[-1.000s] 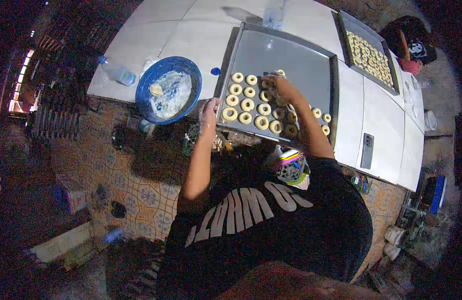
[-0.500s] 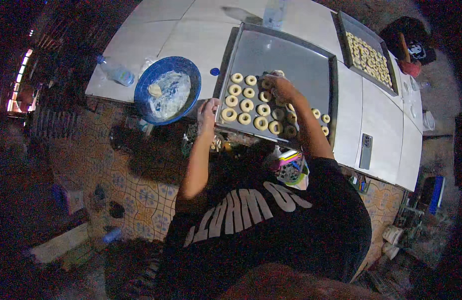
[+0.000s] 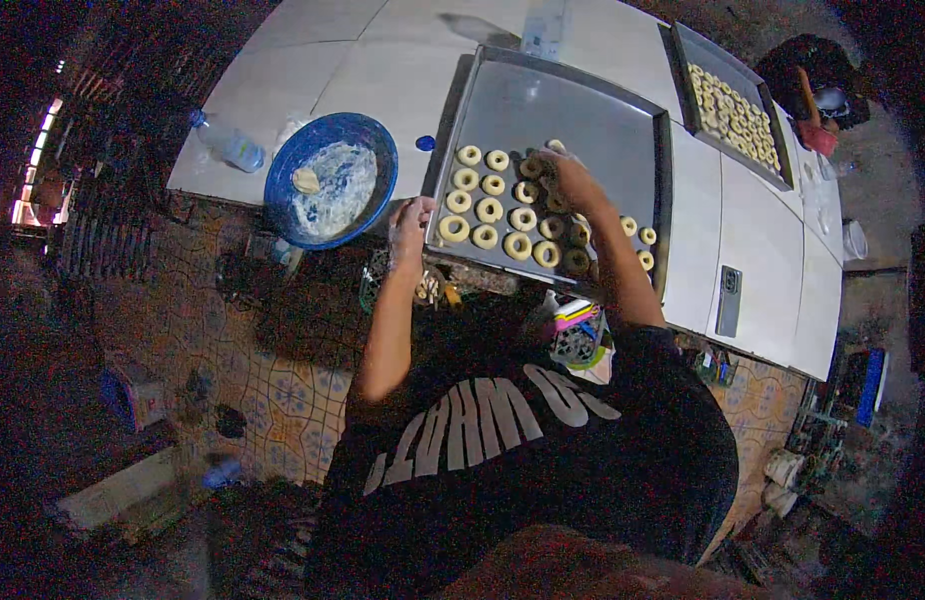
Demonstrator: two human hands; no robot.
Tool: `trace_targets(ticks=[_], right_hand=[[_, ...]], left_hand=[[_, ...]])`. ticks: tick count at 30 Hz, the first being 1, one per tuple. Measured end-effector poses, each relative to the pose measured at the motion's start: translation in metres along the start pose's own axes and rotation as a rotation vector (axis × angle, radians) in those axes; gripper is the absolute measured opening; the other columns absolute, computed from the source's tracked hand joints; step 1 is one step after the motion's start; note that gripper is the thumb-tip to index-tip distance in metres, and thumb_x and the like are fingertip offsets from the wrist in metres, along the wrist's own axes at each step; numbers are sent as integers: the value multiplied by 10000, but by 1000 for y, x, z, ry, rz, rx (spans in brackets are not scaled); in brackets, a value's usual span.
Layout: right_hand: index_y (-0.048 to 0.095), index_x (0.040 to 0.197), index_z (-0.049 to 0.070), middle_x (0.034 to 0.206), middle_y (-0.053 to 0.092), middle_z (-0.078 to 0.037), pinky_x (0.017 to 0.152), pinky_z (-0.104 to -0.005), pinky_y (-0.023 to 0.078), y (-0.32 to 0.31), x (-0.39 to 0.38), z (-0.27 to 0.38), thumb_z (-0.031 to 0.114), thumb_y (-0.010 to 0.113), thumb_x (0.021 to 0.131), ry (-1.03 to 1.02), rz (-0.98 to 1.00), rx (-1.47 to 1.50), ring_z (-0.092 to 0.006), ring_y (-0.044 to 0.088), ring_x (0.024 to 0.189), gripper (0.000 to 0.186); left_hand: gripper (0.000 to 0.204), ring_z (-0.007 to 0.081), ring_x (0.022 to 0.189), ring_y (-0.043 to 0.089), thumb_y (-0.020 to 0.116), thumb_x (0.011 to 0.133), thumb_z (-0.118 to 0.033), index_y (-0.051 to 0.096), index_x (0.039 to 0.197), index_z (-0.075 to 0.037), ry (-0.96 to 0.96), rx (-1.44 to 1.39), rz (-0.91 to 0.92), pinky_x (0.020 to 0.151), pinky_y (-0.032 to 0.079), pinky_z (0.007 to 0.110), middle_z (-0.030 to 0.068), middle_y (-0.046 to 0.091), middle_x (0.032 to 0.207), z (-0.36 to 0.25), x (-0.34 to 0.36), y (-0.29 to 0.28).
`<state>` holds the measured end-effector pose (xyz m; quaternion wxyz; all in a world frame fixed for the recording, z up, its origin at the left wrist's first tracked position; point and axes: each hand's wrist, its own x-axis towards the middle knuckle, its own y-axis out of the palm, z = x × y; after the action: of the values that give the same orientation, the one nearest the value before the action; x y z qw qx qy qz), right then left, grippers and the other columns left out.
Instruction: The person shapes dough pieces into rings by hand and arranges them on a baking tray. The person then rubs flour between their hands and shapes additional dough pieces into rings.
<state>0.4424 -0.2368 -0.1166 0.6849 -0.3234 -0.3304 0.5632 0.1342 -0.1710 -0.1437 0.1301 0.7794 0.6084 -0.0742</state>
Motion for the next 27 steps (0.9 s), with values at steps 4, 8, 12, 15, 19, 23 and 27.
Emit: trace_targets(ticks=[4,8,12,15,19,23,27], right_hand=[[652,1204,120,1139,661,-205,912,-484,513,-3,-10,11,153,666,854,6,21,-33,-412,641,1064,352],[637,1250,118,1162,671,-207,919,-485,515,-7,-6,27,120,666,852,47,82,-10,-414,636,1074,399],[662,1214,115,1159,666,-204,908,-496,512,-9,-5,26,132,657,858,62,96,-121,-425,634,1057,356],[685,1118,124,1102,688,-149,836,-473,535,-8,-5,16,229,627,897,9,146,-75,-386,667,1014,252],[687,1130,130,1098,698,-145,856,-473,541,-7,-3,20,201,641,883,-123,75,-102,-388,664,1030,260],[693,1143,136,1197,666,-153,922,-455,535,-17,-6,24,156,670,842,-150,113,-195,-382,639,1102,302],[701,1114,117,1230,649,-161,931,-462,522,-12,-6,14,179,681,841,-64,129,-106,-390,619,1140,280]], left_hand=[[285,108,819,520,579,933,-400,688,958,-137,-20,-31,-5,756,414,295,-24,620,890,11,8,-6],[294,124,848,527,577,938,-403,680,953,-128,-3,-13,2,780,420,304,-16,619,915,14,8,-8],[296,140,853,534,563,942,-397,683,972,-128,-37,-39,9,800,422,305,-15,615,907,1,-4,-3],[294,130,840,532,575,931,-395,690,979,-129,-124,-50,-32,783,417,297,-22,610,895,-11,-15,3],[294,114,814,527,594,913,-404,697,959,-133,-97,-49,-11,757,405,282,-31,605,880,1,-4,-7],[261,101,777,516,620,892,-393,701,920,-147,-108,-22,-24,722,390,270,-37,602,851,-4,-2,-5],[215,98,732,508,655,853,-360,694,892,-152,-123,-15,-28,694,389,266,-50,597,806,-4,-2,-4]])
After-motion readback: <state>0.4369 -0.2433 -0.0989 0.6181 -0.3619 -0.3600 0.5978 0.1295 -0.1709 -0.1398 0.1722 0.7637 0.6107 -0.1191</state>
